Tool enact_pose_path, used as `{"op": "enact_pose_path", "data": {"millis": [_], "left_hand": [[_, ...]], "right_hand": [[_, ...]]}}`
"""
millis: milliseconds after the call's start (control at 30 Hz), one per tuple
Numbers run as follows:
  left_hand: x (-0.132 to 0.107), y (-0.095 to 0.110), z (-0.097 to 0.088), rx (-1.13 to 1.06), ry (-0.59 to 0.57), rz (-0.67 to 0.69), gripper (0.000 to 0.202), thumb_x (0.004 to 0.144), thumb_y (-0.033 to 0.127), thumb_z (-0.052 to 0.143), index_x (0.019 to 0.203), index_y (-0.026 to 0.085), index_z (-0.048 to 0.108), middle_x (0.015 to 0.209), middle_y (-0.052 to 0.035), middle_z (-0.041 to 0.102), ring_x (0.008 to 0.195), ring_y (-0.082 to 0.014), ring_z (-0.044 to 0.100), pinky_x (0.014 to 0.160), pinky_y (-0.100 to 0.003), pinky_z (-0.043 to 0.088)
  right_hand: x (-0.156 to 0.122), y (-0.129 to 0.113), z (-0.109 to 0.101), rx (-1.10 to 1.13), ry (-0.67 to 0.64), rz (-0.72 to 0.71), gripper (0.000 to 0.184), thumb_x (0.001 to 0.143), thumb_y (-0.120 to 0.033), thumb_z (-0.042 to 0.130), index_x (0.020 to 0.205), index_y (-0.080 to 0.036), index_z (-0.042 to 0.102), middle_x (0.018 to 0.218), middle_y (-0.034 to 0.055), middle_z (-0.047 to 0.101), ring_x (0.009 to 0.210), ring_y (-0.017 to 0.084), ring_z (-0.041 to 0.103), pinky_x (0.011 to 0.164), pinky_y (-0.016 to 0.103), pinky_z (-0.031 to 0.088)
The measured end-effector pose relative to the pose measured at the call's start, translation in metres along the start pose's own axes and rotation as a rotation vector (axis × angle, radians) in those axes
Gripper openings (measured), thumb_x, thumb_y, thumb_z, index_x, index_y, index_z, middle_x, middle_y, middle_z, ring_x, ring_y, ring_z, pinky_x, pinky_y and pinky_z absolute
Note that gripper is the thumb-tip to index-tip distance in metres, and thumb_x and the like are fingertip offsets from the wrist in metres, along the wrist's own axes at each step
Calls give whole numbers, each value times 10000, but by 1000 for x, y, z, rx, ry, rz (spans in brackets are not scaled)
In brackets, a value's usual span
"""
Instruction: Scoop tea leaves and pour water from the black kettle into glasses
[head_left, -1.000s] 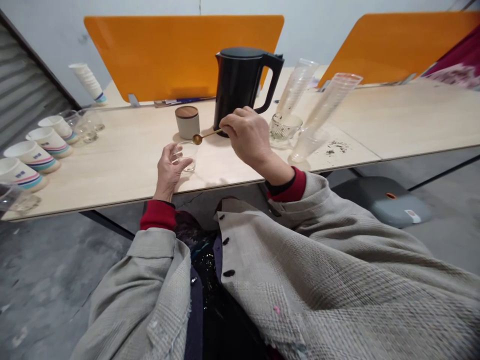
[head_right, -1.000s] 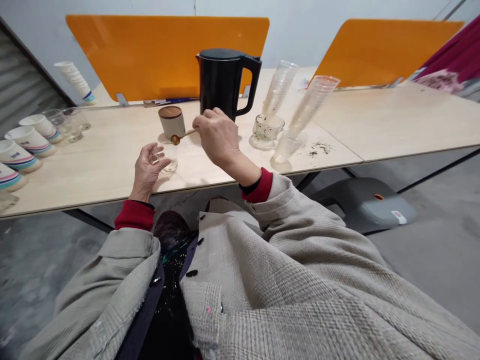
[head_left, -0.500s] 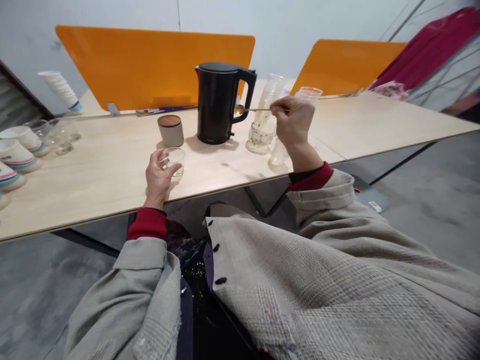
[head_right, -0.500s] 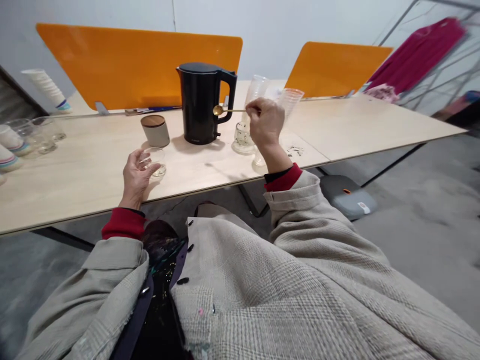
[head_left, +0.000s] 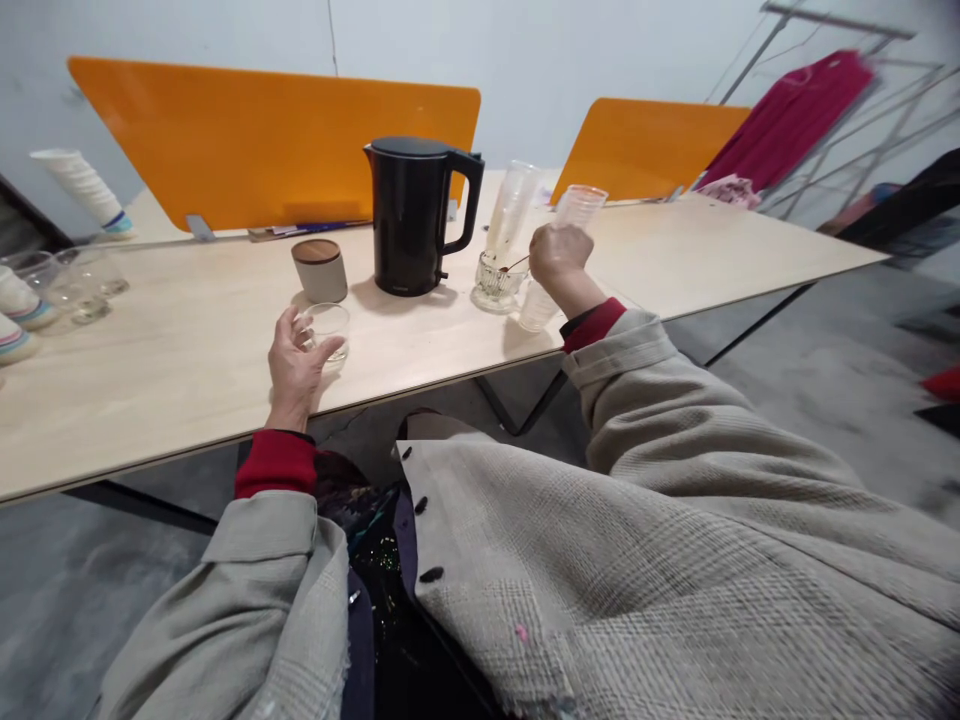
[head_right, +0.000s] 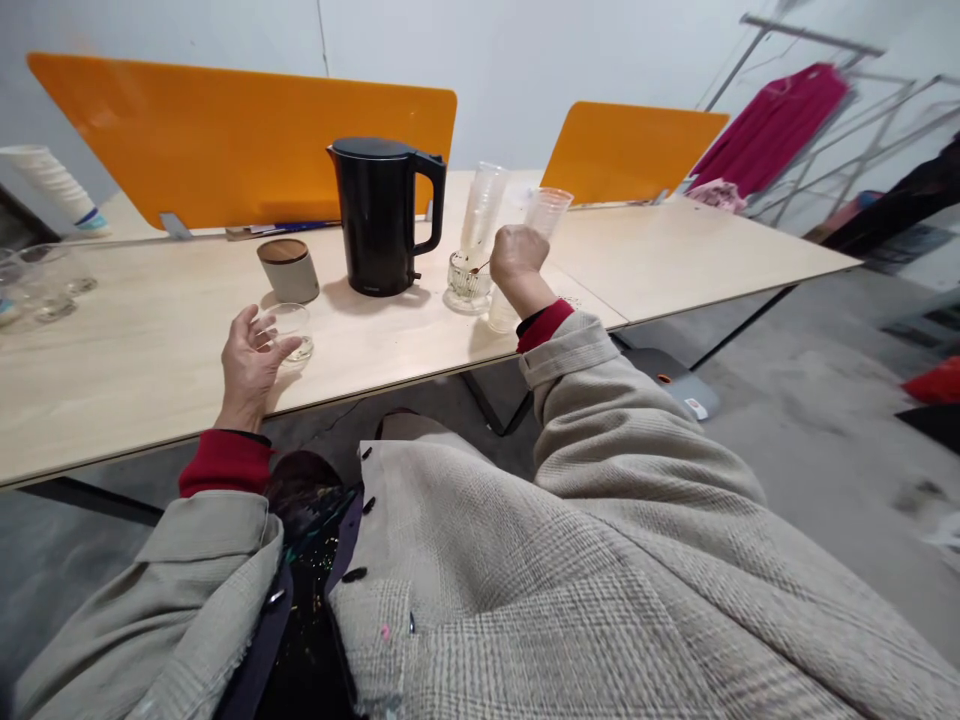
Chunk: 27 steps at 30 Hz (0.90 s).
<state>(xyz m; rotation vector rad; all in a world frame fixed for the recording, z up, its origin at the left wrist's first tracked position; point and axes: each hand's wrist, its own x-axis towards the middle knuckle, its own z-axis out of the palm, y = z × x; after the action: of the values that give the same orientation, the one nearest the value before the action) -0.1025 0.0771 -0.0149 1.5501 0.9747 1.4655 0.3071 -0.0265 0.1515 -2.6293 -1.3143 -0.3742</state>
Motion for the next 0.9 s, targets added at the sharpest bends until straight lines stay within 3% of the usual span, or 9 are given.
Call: {"op": "enact_pose_path", "data": {"millis": [133,300,433,533,633,733,900], "left_hand": [[-2,-3,-5,-23,7,22,1001,568,417,1064,1455,324,610,1445,-134,722,1383,-391,670,1260,-699,449],[-8,-2,-18,-98,-25,36,875,670,483,1008,1444,332,628,1509,-135,682,1462,-382,624,1280,-661,459],[-11,3,-23,-128,18,2,763,768,506,928,1435,291,628,1522,-151,677,1463,-360,630,1283,-620,482],[-12,6,-21,-109,77,-23,716,770,487,906,1393,252,643,1477,-158,706,1437,-346,658,1292,-584,486],[-14,9,-17,-90,83,-13,678,757,438,897,1359,234,660,1432,-155,735,1414,-333,679,1292,-558,492],[-17,15,-14,-56,31,-29,698,714,348,908,1360,236,669,1428,-147,751,1423,-339,676,1258,-562,522],[-22,23,-10,10,-26,-52,596,709,295,880,1275,224,705,1402,-128,776,1381,-319,704,1201,-522,573]], "right_hand": [[1,-11,9,-43,-14,67,461,1002,-8,503,1356,-67,793,1362,277,777,1218,298,728,921,382,487],[-6,-15,16,-58,-52,40,391,1035,-48,556,1341,-59,800,1363,289,771,1249,307,727,949,395,495],[-13,-14,13,-48,-80,22,329,1047,-81,597,1294,-55,812,1342,275,775,1257,340,711,981,426,501],[-21,-11,9,-29,0,-46,318,1083,-176,608,1310,-71,803,1362,254,762,1343,388,644,1047,483,496],[-35,-16,15,89,161,-183,380,1122,-300,549,1385,-133,766,1426,221,727,1399,410,571,1116,564,469],[-61,-40,34,336,209,-407,441,1130,-438,517,1403,-190,759,1398,193,747,1325,395,619,1103,578,505],[-114,-116,61,530,-147,-712,436,1078,-428,686,1400,-148,775,1405,171,781,1271,327,723,1122,455,548]]}}
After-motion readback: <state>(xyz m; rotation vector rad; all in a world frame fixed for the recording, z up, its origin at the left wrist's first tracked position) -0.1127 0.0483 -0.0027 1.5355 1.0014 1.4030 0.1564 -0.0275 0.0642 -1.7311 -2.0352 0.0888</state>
